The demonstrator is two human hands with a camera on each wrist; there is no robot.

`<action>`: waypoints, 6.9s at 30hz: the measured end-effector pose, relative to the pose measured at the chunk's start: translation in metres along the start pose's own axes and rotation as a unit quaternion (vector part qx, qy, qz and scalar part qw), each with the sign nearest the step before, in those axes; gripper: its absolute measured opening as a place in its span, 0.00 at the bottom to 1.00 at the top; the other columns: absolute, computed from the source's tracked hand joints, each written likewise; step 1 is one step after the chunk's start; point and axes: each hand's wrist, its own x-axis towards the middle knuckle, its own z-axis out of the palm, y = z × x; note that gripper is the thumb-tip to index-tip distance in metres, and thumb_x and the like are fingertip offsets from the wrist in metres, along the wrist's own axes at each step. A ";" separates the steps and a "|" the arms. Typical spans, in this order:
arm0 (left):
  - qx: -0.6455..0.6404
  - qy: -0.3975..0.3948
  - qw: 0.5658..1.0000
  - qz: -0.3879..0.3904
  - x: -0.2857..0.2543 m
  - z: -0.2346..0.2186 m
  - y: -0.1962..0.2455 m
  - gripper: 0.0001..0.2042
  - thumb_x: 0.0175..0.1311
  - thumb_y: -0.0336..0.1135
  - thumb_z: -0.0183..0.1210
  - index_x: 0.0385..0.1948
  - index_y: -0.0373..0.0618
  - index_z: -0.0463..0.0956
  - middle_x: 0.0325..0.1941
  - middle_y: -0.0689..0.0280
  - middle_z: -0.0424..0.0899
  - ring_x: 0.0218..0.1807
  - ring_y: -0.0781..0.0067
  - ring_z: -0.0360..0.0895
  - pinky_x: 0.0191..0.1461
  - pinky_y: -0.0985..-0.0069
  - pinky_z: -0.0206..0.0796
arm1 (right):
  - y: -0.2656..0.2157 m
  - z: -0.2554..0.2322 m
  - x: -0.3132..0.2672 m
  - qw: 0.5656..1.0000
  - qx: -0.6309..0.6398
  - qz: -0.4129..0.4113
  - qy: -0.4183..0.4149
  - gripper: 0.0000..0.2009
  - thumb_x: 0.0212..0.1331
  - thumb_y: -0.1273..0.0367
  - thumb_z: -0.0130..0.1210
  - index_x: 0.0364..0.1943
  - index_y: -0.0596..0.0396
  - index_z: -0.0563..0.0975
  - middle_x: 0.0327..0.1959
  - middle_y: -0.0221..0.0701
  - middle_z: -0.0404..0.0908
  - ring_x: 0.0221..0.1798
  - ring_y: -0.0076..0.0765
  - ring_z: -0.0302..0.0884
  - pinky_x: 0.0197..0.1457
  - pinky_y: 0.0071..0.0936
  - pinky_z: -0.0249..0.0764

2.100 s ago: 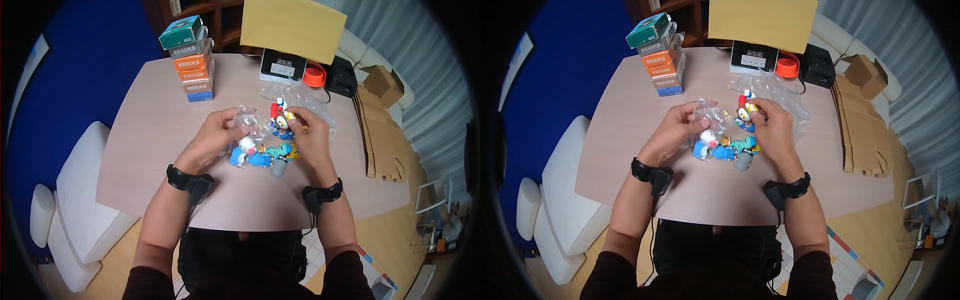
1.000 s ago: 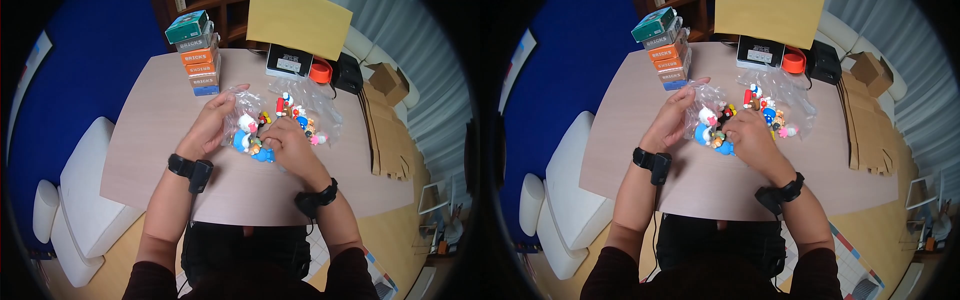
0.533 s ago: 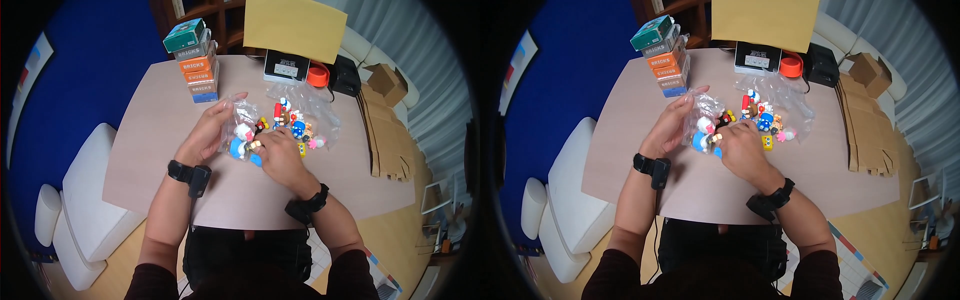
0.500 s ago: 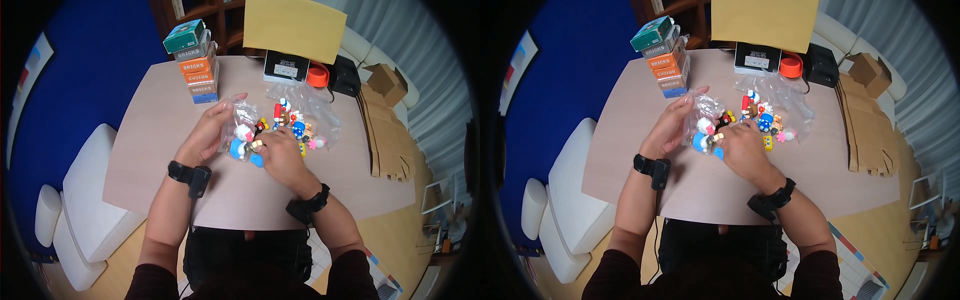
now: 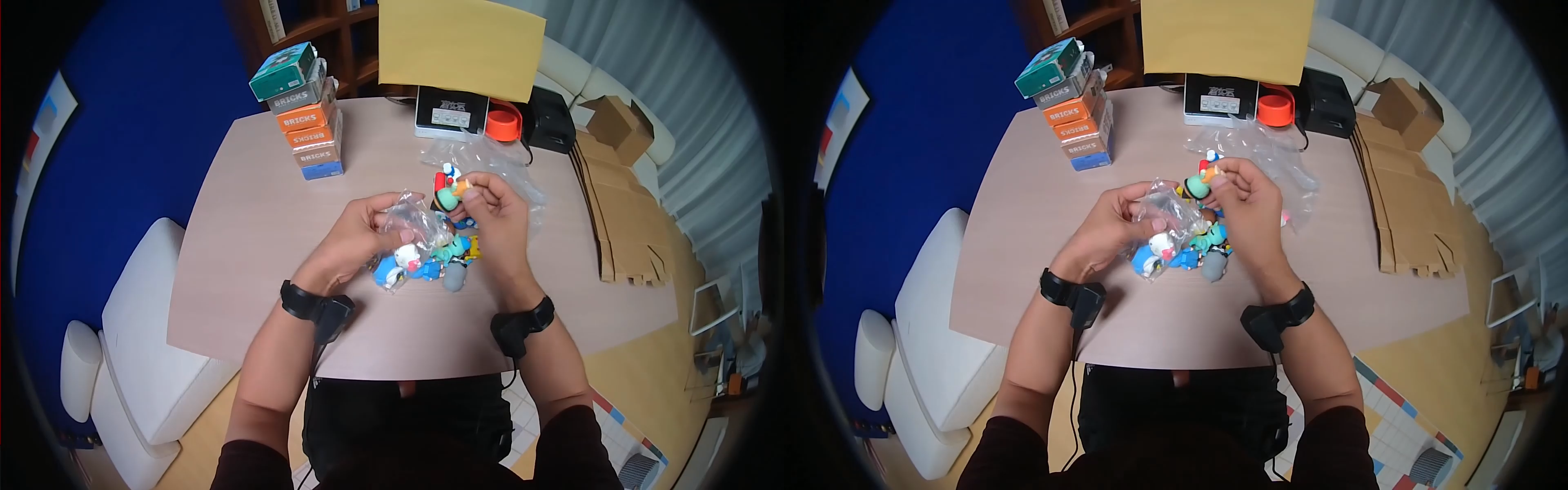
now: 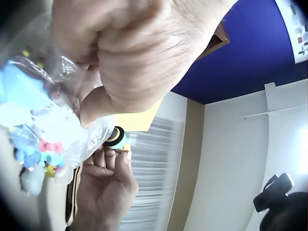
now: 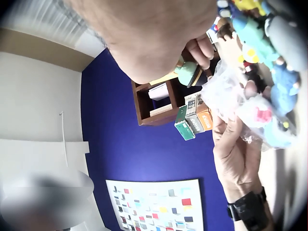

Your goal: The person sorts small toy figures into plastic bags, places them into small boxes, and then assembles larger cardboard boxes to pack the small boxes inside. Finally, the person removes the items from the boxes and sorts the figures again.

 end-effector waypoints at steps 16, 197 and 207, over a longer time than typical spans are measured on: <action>-0.004 0.004 1.000 -0.014 -0.004 0.008 -0.002 0.22 0.75 0.29 0.64 0.68 0.32 0.77 0.47 0.63 0.91 0.47 0.81 0.85 0.57 0.79 0.78 | -0.007 0.013 -0.012 0.998 -0.041 0.042 -0.032 0.08 0.68 0.78 0.63 0.48 0.66 0.81 0.38 0.33 0.87 0.37 0.20 0.85 0.44 0.19 0.81; 0.500 0.187 0.830 0.159 -0.026 -0.003 0.018 0.51 0.39 0.16 0.59 0.75 0.73 0.71 0.57 0.54 0.65 0.58 0.44 0.74 0.51 0.57 0.80 | -0.019 -0.013 0.001 0.925 0.024 0.239 -0.294 0.36 0.53 0.84 0.59 0.73 0.59 0.74 0.35 0.25 0.85 0.33 0.15 0.80 0.35 0.17 0.74; 0.528 0.158 0.810 0.202 -0.028 0.002 0.020 0.50 0.38 0.15 0.59 0.72 0.73 0.75 0.57 0.54 0.68 0.59 0.44 0.72 0.51 0.57 0.80 | -0.029 -0.008 -0.003 0.914 -0.080 0.204 -0.341 0.45 0.49 0.81 0.62 0.80 0.53 0.66 0.35 0.28 0.87 0.31 0.16 0.76 0.35 0.21 0.71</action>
